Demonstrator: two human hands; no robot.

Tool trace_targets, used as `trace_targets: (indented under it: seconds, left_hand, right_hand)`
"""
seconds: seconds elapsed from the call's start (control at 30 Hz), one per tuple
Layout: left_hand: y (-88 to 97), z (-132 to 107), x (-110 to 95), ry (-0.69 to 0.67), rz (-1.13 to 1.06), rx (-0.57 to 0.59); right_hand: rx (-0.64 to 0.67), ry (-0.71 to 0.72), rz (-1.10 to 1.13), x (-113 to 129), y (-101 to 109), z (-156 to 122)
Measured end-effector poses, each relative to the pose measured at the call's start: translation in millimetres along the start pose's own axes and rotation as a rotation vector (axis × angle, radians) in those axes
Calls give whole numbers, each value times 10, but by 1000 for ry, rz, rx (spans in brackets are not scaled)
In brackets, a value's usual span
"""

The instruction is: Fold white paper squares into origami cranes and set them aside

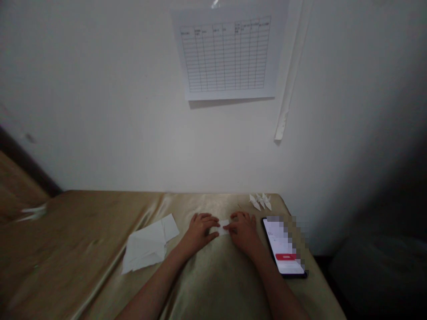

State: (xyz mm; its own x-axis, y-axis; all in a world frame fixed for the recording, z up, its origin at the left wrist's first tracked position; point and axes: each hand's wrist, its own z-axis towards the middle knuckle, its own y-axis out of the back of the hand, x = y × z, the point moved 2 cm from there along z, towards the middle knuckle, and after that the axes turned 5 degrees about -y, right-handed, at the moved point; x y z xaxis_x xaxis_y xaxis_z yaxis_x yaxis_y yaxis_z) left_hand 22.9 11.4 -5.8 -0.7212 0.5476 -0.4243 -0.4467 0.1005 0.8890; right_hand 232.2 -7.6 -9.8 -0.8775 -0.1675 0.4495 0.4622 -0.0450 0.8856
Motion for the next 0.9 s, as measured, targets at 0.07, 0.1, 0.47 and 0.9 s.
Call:
trace_targets:
  seconds: [0.07,0.1,0.47,0.9]
  left_hand:
    - [2,-1,-4,-19,-12,-15]
    - [6,-2,-9,-24,-16,-20]
    - [20,12,-69,-7,-48,-56]
    - [27,1,-74,-2,-77,-64]
  right_hand:
    - [-7,-6,23,6,0,5]
    - [-11,-11,35,8,-2,6]
    - [-9,-12,64,-21,-41,20]
    - [-36,-1,77,-121,-156,91]
